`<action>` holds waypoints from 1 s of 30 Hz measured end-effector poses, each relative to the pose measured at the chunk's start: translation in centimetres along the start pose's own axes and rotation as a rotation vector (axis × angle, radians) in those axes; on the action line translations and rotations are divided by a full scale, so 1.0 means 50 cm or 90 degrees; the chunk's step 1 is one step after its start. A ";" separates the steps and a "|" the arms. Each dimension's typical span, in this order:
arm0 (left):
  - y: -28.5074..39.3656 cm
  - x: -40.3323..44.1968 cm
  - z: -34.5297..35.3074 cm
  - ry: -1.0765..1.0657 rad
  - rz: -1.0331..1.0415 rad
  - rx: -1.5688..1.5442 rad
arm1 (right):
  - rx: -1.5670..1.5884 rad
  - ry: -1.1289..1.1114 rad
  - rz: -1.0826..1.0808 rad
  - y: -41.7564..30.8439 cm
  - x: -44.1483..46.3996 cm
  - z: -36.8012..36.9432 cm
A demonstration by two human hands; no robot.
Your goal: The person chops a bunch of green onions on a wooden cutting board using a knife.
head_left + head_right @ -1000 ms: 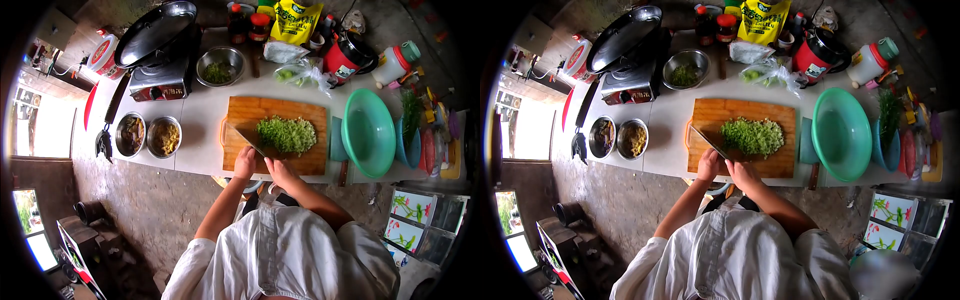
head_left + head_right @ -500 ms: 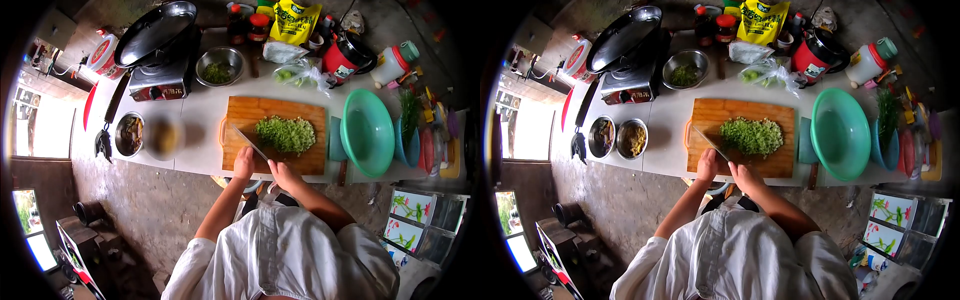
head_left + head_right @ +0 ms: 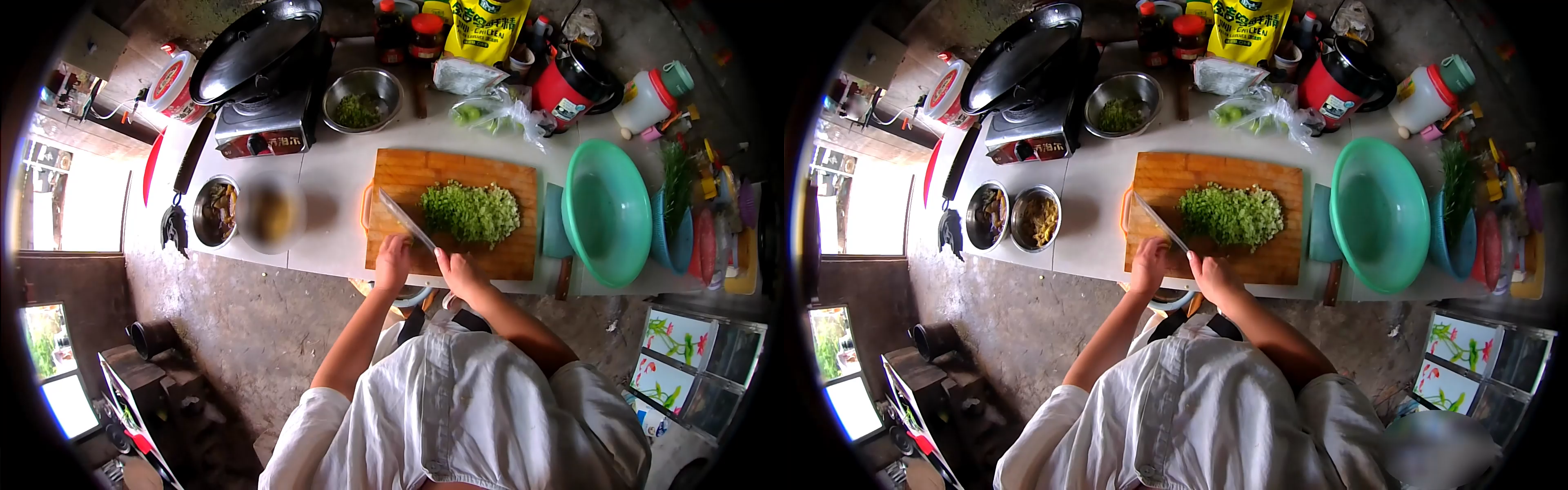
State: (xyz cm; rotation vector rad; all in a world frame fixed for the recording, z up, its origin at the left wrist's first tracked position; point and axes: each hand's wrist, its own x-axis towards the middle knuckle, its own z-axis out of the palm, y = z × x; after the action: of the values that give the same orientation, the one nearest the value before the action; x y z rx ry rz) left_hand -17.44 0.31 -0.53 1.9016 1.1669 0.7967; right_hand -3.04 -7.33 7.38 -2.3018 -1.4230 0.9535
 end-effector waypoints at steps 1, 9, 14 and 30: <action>-0.005 -0.003 -0.007 -0.001 0.000 0.003 | -0.006 0.001 0.000 0.001 0.000 0.001; 0.020 -0.020 0.003 -0.023 0.051 0.164 | 0.066 -0.011 -0.038 0.019 -0.018 0.025; 0.007 -0.015 0.019 -0.038 0.031 0.215 | 0.097 -0.049 -0.015 0.000 -0.037 0.016; 0.008 0.004 0.022 -0.014 -0.011 0.119 | 0.003 -0.053 -0.025 -0.037 -0.016 -0.009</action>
State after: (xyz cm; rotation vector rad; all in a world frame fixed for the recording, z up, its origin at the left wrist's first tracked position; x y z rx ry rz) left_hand -16.28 0.07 -0.74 2.0429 1.2810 0.6748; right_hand -4.25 -7.07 9.02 -2.2461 -1.4917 1.0513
